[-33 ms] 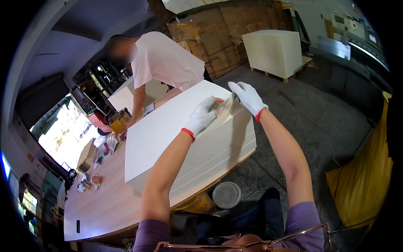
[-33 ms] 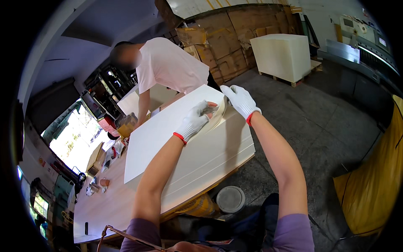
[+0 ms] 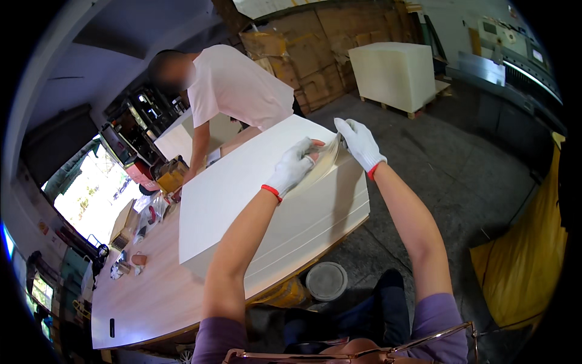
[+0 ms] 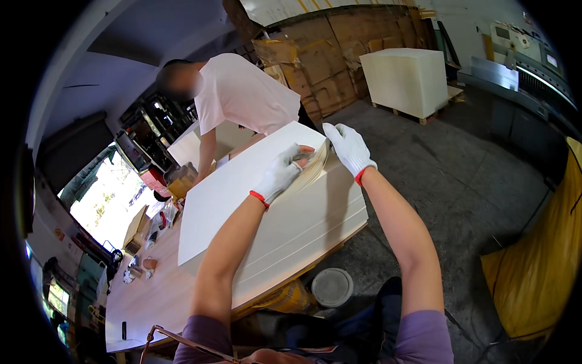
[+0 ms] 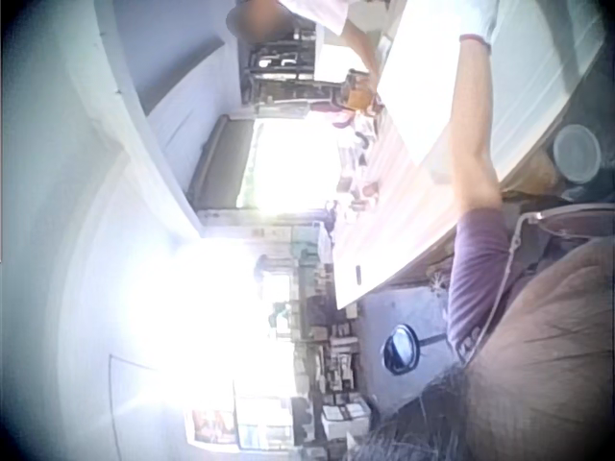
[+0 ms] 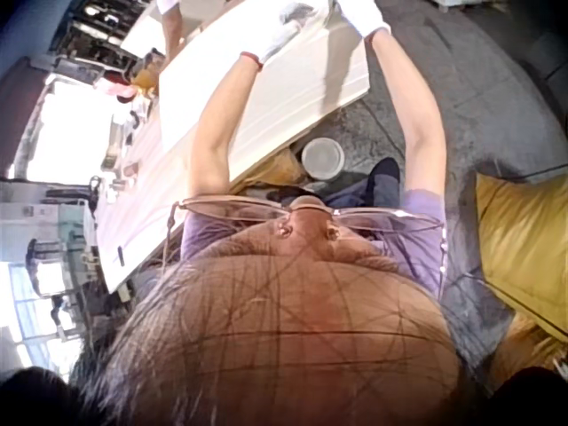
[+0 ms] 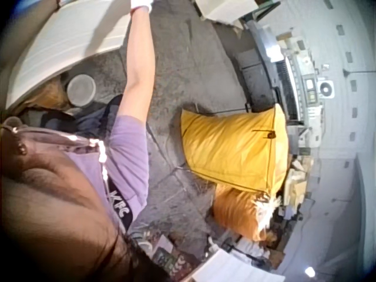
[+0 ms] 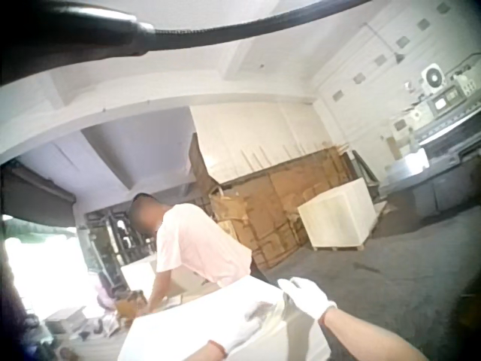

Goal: The person, wearing gloves, lifts a small stack of white cardboard sheets from a large pile, checks the edges, and places them onto a separate stack on the table.

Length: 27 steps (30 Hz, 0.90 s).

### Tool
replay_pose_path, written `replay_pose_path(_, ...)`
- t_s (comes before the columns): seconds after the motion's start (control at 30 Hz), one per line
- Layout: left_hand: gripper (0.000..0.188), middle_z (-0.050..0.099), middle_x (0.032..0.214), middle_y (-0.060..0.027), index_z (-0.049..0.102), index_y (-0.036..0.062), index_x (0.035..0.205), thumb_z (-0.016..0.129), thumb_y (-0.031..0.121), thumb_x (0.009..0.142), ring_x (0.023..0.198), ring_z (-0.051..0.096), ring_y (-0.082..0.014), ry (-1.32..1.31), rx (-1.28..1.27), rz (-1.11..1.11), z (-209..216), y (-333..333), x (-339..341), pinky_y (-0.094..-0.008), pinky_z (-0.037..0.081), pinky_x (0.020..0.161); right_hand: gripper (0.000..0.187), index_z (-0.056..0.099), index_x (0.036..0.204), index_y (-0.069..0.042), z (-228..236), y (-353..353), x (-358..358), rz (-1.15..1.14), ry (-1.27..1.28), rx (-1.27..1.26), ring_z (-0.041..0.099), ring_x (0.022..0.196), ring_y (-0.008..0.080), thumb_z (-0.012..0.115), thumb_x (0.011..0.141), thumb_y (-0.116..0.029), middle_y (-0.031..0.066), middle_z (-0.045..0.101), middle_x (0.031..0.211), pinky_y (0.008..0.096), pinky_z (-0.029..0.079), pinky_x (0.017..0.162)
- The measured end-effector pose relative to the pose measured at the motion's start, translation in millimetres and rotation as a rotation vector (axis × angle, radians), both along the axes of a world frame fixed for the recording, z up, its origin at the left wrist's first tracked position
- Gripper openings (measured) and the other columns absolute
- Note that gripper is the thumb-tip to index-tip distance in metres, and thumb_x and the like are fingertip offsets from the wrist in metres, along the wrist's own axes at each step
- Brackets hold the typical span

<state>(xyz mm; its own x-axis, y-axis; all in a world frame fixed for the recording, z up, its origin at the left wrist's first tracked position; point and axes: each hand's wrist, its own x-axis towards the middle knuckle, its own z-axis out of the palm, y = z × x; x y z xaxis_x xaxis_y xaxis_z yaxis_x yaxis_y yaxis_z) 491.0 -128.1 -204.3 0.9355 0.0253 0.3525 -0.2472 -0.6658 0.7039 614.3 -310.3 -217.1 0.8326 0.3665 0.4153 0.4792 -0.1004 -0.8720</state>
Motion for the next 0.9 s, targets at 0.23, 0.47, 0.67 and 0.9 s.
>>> replay_pose_path(0.23, 0.043, 0.066, 0.117, -0.0094, 0.059, 0.0076, 0.129, 0.077, 0.011, 0.090, 0.106, 0.061, -0.0180, 0.162, -0.162, -0.068, 8.2, -8.8, -0.1, -0.0321, 0.051, 0.094, 0.048, 0.059, 0.080, -0.003, -16.2, 1.5, -3.7, -0.086, 0.013, 0.175, 0.054, 0.065, 0.0138, 0.056, 0.102, -0.046, 0.0043, 0.057, 0.069, 0.0327, 0.043, 0.064)
replay_pose_path(0.47, 0.053, 0.064, 0.127, -0.0124, 0.055, 0.0059, 0.132, 0.081, 0.009, 0.086, 0.118, 0.060, -0.0207, 0.094, -0.173, -0.149, -5.1, 12.8, 10.1, -0.0336, 0.050, 0.100, 0.048, 0.058, 0.080, -0.002, -18.1, 8.5, -8.0, -0.109, 0.004, 0.245, 0.052, 0.062, 0.0140, 0.057, 0.102, -0.045, 0.0048, 0.055, 0.066, 0.0339, 0.043, 0.062)
replay_pose_path(0.67, 0.057, 0.061, 0.131, -0.0147, 0.048, 0.0034, 0.144, 0.072, 0.011, 0.092, 0.124, 0.057, -0.0226, 0.057, -0.115, -0.134, -0.6, 10.8, 3.8, -0.0346, 0.048, 0.103, 0.053, 0.059, 0.080, -0.002, -20.5, 11.2, -8.8, -0.182, -0.049, 0.207, 0.052, 0.062, 0.0172, 0.056, 0.101, -0.050, 0.0082, 0.055, 0.066, 0.0360, 0.043, 0.062)
replay_pose_path(0.9, 0.036, 0.067, 0.124, -0.0115, 0.060, 0.0077, 0.135, 0.057, 0.006, 0.099, 0.114, 0.060, -0.0180, -0.099, 0.123, -0.021, 4.3, 0.4, -4.9, -0.0309, 0.046, 0.101, 0.058, 0.059, 0.079, 0.000, -16.9, 8.7, -12.5, -0.191, -0.064, 0.187, 0.058, 0.069, 0.0340, 0.052, 0.099, -0.055, 0.0178, 0.060, 0.072, 0.0436, 0.045, 0.068)
